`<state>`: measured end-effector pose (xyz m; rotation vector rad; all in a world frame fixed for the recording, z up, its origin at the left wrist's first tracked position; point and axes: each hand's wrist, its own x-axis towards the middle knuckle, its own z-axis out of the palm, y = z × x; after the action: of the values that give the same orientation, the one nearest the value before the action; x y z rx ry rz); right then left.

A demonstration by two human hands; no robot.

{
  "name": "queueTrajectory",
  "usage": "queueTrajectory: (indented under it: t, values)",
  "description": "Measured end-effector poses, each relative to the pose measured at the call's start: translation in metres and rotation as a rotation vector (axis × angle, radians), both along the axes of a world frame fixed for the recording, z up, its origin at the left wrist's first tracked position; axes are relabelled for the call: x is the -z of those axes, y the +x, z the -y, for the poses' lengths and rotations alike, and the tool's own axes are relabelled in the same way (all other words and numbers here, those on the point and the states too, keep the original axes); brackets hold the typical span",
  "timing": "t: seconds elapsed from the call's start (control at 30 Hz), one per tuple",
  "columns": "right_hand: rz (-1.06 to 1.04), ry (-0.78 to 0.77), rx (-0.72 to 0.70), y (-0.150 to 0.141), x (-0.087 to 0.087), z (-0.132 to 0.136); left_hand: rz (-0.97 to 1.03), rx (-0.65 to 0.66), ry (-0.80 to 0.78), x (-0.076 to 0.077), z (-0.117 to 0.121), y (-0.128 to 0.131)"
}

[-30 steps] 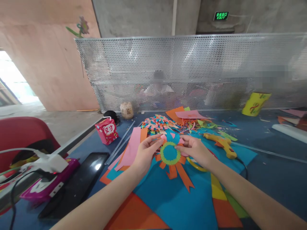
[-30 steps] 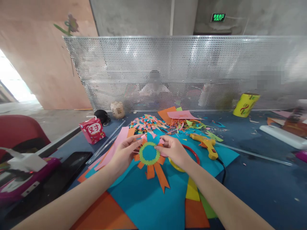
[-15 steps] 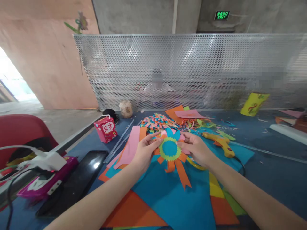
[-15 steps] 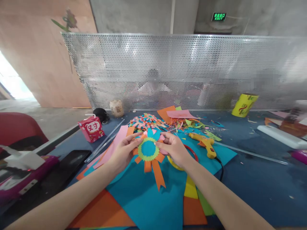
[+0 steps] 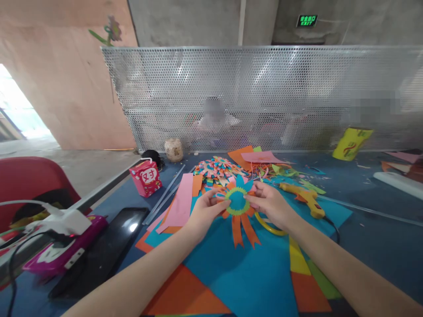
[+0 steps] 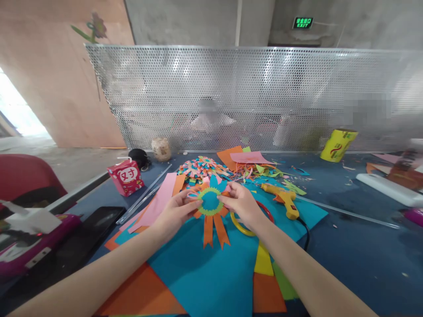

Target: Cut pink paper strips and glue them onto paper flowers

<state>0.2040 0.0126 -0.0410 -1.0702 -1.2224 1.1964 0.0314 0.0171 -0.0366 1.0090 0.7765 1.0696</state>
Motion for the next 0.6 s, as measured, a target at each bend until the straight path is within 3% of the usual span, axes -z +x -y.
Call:
queueTrajectory:
  t: [0.27, 0.47, 0.6]
  values:
    - [0.117, -0.066, -0.005, 0.001, -0.002, 0.0, -0.195, -0.137, 0.088, 0.004, -0.014, -0.005]
    - [0.095, -0.114, 0.013, 0.012, 0.003, -0.006, -0.244, -0.027, 0.156, 0.008, -0.012, -0.005]
    - [0.012, -0.067, 0.086, 0.017, -0.005, -0.005, -0.223, -0.051, 0.214, -0.002, -0.014, -0.011]
